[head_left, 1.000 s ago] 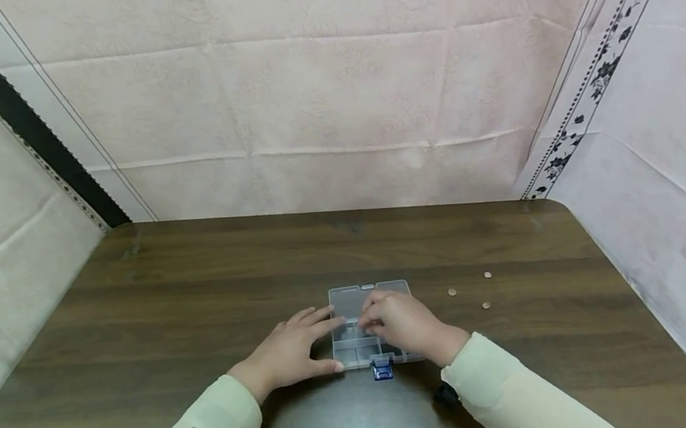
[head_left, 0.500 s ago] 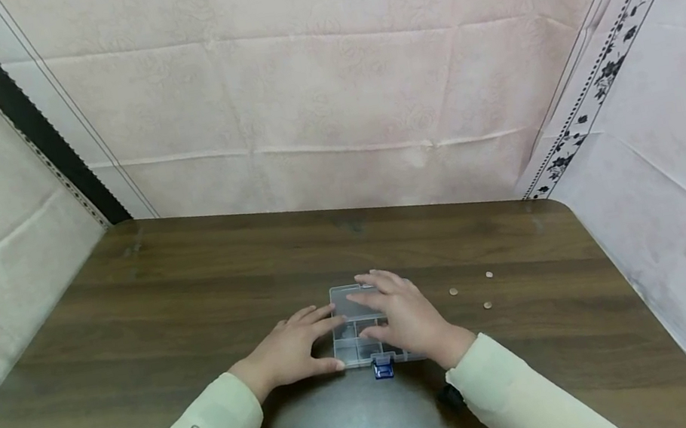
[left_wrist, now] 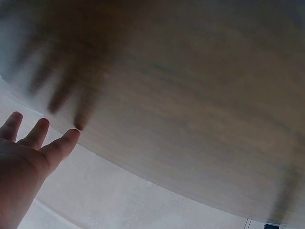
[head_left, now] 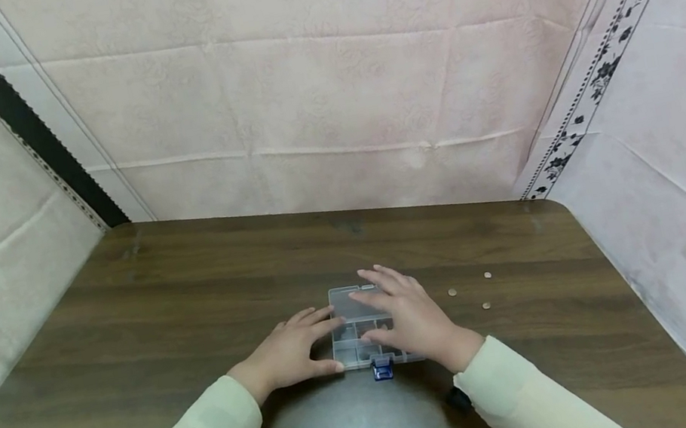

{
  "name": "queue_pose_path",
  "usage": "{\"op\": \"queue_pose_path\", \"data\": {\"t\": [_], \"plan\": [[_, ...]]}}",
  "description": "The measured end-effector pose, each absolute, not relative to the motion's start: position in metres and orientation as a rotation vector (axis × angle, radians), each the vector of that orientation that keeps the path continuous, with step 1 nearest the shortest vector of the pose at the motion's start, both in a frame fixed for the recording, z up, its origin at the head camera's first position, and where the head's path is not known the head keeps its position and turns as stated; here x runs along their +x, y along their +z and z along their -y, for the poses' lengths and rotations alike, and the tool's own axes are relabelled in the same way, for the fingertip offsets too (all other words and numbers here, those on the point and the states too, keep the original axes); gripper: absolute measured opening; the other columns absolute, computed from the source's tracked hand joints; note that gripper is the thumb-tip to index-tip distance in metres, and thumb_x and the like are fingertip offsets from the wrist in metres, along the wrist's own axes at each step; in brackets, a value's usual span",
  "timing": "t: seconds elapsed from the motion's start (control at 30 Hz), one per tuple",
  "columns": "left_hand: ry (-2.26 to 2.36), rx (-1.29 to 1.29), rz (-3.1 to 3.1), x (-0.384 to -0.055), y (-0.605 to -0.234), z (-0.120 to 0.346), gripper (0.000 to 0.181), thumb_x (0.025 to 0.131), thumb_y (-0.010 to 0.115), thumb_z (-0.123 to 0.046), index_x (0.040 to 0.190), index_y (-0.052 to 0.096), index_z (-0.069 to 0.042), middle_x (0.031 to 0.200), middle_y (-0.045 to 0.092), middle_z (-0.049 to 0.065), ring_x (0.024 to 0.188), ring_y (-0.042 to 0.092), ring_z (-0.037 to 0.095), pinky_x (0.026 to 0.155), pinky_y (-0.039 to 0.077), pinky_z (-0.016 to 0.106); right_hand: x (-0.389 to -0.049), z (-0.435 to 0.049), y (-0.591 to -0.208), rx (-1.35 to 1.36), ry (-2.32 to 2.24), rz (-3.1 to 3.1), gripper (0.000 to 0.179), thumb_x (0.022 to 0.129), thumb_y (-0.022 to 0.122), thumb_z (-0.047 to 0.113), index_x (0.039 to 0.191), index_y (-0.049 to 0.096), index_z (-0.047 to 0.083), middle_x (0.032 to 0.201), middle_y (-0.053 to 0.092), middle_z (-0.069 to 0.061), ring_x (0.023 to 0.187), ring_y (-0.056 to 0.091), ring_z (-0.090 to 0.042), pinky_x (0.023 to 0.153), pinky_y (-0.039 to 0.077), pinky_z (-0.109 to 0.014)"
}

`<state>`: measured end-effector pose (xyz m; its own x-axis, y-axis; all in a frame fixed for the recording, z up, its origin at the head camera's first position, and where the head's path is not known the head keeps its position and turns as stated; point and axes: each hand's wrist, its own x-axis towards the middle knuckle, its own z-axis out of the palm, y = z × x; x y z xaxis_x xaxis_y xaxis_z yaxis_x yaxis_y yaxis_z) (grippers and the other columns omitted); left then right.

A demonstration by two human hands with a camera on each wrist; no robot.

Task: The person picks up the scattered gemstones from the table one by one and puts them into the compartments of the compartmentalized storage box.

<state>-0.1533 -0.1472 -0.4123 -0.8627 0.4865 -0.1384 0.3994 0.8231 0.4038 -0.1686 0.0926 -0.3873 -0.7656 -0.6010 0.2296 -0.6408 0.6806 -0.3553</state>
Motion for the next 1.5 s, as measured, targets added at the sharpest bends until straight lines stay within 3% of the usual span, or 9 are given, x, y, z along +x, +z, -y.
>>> {"op": "queue_pose_path", "data": {"t": [0.73, 1.13, 1.33, 1.5], "plan": [[0.551, 0.661, -2.776, -0.153, -0.411, 0.145, 0.073, 0.083, 0.068, -0.057, 0.146, 0.045, -0.029, 0.155, 0.033, -0.001, 0.143, 0.026, 0.034, 0.106, 0.024, 0.067, -0.166, -0.129, -0.375, 0.982, 0.737, 2.646, 0.062, 0.075, 0.084, 0.029, 0.131, 0.062, 0.014, 0.15, 0.041, -0.008, 0.141, 0.031, -0.031, 0.106, 0.027, -0.065], [0.572, 0.688, -2.77, -0.153, -0.414, 0.146, 0.073, 0.083, 0.067, -0.057, 0.146, 0.044, -0.029, 0.156, 0.032, 0.0, 0.144, 0.024, 0.033, 0.106, 0.023, 0.067, -0.167, -0.161, -0.37, 0.832, 0.99, 2.705, 0.062, 0.078, 0.082, 0.022, 0.135, 0.059, 0.014, 0.152, 0.037, -0.002, 0.141, 0.031, -0.028, 0.104, 0.037, -0.055], [0.591, 0.688, -2.766, -0.151, -0.413, 0.146, 0.073, 0.082, 0.068, -0.057, 0.145, 0.046, -0.027, 0.155, 0.033, 0.002, 0.143, 0.025, 0.034, 0.106, 0.023, 0.068, -0.164, -0.173, -0.374, 0.798, 1.104, 2.708, 0.062, 0.078, 0.082, 0.019, 0.135, 0.058, 0.012, 0.151, 0.039, -0.003, 0.134, 0.04, -0.03, 0.093, 0.05, -0.046], [0.597, 0.693, -2.765, -0.153, -0.413, 0.146, 0.073, 0.083, 0.068, -0.056, 0.145, 0.046, -0.027, 0.155, 0.033, 0.002, 0.143, 0.026, 0.034, 0.105, 0.023, 0.069, -0.163, -0.184, -0.378, 0.764, 1.216, 2.694, 0.061, 0.079, 0.081, 0.02, 0.135, 0.058, 0.011, 0.149, 0.042, -0.005, 0.125, 0.051, -0.028, 0.096, 0.046, -0.051]]}}
